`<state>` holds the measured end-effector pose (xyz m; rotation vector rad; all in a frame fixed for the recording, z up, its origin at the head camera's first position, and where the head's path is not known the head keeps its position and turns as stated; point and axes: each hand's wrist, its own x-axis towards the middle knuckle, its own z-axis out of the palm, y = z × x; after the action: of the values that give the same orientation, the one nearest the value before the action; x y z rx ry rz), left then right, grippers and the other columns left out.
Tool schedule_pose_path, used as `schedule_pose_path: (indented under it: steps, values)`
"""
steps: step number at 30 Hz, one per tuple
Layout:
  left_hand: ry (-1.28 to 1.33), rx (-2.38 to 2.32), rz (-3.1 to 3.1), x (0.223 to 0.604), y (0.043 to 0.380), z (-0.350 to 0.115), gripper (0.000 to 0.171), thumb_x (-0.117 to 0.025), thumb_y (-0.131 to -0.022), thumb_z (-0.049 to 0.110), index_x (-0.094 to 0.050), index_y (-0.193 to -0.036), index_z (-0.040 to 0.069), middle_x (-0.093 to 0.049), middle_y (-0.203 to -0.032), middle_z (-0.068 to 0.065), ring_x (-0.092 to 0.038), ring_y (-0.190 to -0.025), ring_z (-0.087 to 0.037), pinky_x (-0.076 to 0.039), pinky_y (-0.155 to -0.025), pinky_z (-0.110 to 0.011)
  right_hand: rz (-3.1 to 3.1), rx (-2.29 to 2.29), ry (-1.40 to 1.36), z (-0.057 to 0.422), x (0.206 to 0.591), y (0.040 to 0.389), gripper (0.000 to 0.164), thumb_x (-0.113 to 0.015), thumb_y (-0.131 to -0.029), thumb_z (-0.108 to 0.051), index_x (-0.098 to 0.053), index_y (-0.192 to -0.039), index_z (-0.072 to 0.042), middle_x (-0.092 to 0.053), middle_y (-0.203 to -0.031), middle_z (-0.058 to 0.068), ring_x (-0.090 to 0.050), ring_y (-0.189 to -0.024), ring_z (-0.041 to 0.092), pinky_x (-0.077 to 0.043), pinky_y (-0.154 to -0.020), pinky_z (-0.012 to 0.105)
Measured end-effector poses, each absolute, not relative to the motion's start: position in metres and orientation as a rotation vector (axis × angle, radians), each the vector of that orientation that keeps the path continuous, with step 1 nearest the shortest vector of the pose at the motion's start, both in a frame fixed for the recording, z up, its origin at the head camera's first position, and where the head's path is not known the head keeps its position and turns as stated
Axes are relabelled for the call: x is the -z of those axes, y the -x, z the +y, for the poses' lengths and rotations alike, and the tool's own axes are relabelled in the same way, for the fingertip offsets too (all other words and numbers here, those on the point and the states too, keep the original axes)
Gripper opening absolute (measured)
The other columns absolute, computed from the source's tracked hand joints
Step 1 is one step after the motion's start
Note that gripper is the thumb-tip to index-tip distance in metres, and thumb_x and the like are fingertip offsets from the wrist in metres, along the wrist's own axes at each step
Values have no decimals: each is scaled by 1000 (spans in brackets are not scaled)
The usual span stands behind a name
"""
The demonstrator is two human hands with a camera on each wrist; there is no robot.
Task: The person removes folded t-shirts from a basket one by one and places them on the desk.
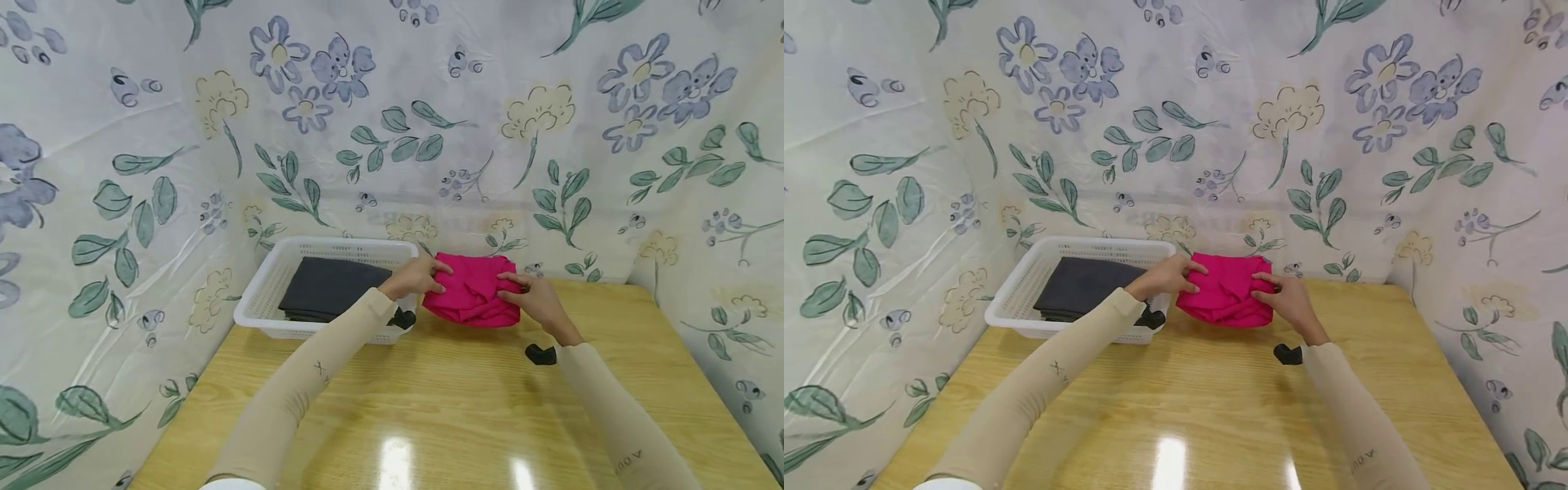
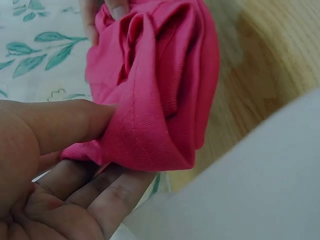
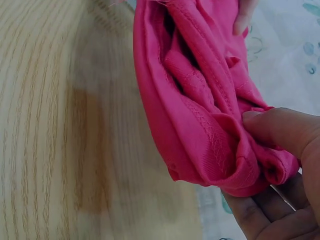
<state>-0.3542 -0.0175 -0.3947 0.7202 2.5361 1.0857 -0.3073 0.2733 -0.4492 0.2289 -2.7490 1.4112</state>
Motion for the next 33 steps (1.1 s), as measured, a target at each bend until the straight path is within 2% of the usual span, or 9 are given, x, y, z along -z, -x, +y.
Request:
schedule_pose_path:
  steps: [2,5,10,12,14,17,21,26,33]
  values:
    - [-724,-1061,2523,395,354,-16,44,-74,-91,-1,-68,-134,2,-39,-76,0,-34,-72,-15,-34,-61,-23,-2749,-1396,-225,273,453,310,45,-78,-94,-24,-69,-137,-14,-47,-72,-1,-40,-70,19,-32,-55,28]
    - [-720,-1017,2522,395,354,-13,45,-73,-90,-4,-66,-135,0,-48,-84,-2,-37,-76,-15,-38,-62,-21,-2751,-1379,-221,272,456,312,44,-79,-94,-22,-70,-136,-13,-58,-87,2,-45,-77,20,-35,-59,28]
    - [-689,-928,2519,394,356,-6,47,-70,-90,-9,-65,-136,-2,-64,-127,-14,-35,-71,-12,-38,-60,-20,-2774,-1427,-192,268,461,313,44,-78,-94,-22,-69,-136,-12,-55,-91,5,-36,-69,17,-31,-56,26]
    - [-651,-903,2503,395,357,-3,48,-70,-89,-10,-64,-136,-2,-63,-138,-15,-35,-66,-11,-38,-58,-20,-2789,-1453,-172,267,464,313,45,-78,-94,-23,-69,-136,-12,-59,-98,9,-34,-68,17,-29,-55,27]
    - [-615,-876,2494,396,358,0,49,-70,-89,-10,-64,-137,-2,-61,-142,-14,-39,-64,-11,-42,-58,-20,-2812,-1443,-166,266,466,313,46,-78,-94,-23,-68,-137,-12,-63,-116,14,-37,-72,17,-30,-55,27]
    - [-563,-829,2483,396,360,3,50,-72,-90,-9,-63,-138,-1,-59,-145,-11,-57,-79,-12,-54,-67,-22,-2827,-1429,-158,265,469,314,45,-77,-95,-23,-68,-137,-12,-61,-131,17,-38,-72,18,-30,-55,27]
    - [-547,-730,2488,398,364,8,52,-74,-91,-5,-61,-141,1,-57,-147,-12,-67,-97,-18,-59,-77,-28,-2825,-1408,-150,265,475,316,44,-78,-94,-23,-69,-136,-13,-62,-107,12,-34,-67,17,-30,-54,27]
    - [-611,-575,2521,402,368,15,53,-75,-90,-3,-61,-141,0,-60,-143,-15,-70,-77,-17,-60,-72,-28,-2849,-1380,-119,263,480,319,44,-79,-93,-25,-70,-135,-14,-66,-107,12,-41,-74,18,-36,-61,27]
    - [-629,-435,2552,410,370,24,48,-71,-92,-6,-61,-138,-5,-63,-136,-16,-65,-70,-18,-60,-70,-30,-2898,-1375,-77,264,482,322,46,-78,-94,-25,-68,-138,-15,-55,-145,23,-46,-96,25,-38,-72,32]
